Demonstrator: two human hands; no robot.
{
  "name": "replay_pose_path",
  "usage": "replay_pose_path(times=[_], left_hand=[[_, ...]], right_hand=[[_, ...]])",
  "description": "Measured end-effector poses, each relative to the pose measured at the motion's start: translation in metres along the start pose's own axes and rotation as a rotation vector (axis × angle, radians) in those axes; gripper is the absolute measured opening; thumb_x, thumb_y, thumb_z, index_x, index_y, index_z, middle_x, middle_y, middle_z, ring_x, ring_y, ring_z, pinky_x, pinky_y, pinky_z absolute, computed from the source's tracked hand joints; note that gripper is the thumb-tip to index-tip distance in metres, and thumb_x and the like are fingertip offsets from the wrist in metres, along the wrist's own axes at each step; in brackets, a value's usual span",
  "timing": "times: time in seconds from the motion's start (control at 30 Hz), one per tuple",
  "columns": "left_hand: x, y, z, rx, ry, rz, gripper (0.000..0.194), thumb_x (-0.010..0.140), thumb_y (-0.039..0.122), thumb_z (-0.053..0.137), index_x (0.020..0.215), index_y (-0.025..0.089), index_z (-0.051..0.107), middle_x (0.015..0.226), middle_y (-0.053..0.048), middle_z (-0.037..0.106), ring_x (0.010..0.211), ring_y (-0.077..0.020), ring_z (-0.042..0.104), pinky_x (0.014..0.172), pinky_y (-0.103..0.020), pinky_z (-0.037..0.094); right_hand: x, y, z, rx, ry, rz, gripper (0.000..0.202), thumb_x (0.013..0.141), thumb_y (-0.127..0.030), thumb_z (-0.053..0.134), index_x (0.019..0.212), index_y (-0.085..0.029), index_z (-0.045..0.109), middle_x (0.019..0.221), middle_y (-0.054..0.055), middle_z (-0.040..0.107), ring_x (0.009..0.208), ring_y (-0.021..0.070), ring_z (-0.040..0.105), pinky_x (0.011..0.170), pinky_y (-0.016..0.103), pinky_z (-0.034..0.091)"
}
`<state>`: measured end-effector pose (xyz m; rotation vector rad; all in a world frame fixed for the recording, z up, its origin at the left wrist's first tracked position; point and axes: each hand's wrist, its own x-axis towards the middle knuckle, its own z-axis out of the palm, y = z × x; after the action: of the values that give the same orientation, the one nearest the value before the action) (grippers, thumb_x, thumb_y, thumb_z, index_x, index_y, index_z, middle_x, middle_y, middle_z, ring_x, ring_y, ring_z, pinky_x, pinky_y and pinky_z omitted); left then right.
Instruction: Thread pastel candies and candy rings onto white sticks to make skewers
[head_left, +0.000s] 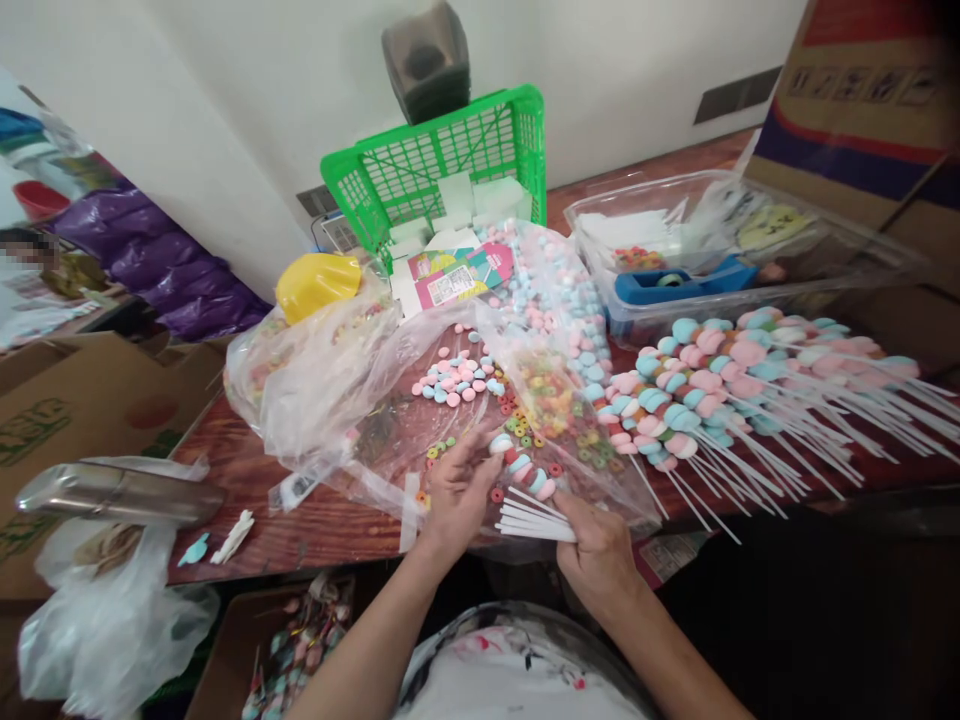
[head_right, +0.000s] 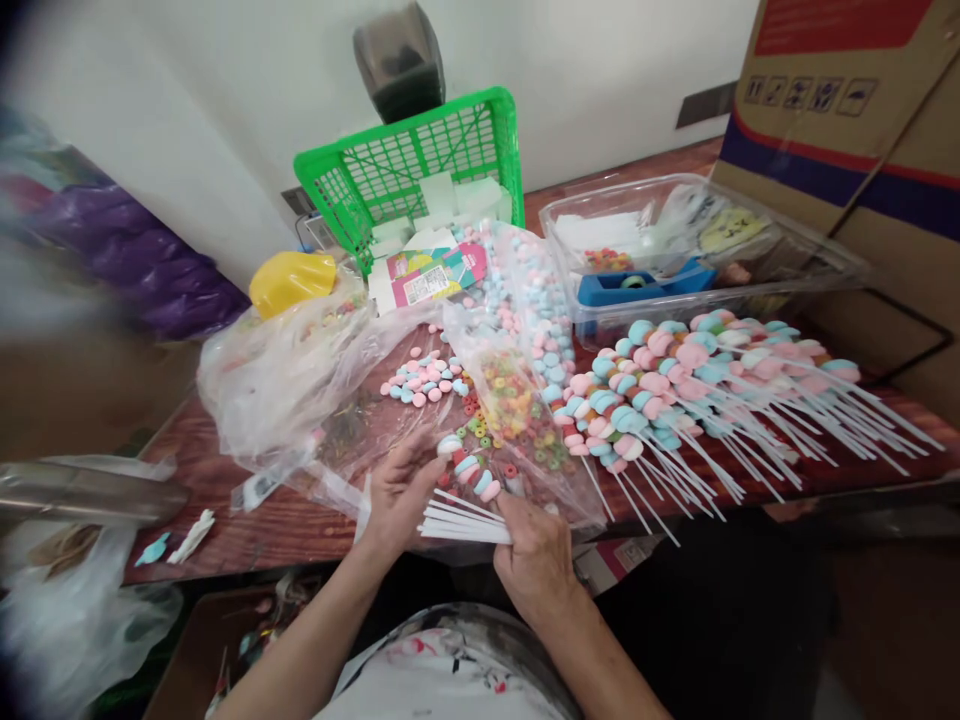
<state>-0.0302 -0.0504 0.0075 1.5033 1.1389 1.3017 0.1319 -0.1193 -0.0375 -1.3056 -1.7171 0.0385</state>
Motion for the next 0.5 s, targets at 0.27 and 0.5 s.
replay_pose_path(times=[0.27, 0.5], left_hand=[[0.001, 0.007, 0.016, -0.261, -0.097, -0.341, 0.035, 0.084, 0.048, 0.06, 0.094, 0.015, 0.068, 0.083, -0.006, 0.073, 0.073, -0.0177, 0.069, 0.065, -0.026, 0.055], [-0.001, 0.013, 0.026, -0.402, -0.012, -0.281, 0.034, 0.081, 0.048, 0.063, 0.094, 0.017, 0.064, 0.087, -0.007, 0.072, 0.065, -0.0158, 0.067, 0.051, -0.022, 0.05]], right_hand=[[-0.003, -0.001, 0.002, -0.011, -0.012, -0.012, 0.044, 0.063, 0.0, 0.04, 0.095, -0.014, 0.067, 0.077, 0.008, 0.073, 0.064, 0.0198, 0.069, 0.06, 0.027, 0.053], [0.013, -0.025, 0.001, 0.282, -0.105, 0.108, 0.046, 0.07, -0.002, 0.038, 0.101, -0.018, 0.067, 0.073, 0.003, 0.07, 0.065, 0.0164, 0.067, 0.061, 0.023, 0.051]])
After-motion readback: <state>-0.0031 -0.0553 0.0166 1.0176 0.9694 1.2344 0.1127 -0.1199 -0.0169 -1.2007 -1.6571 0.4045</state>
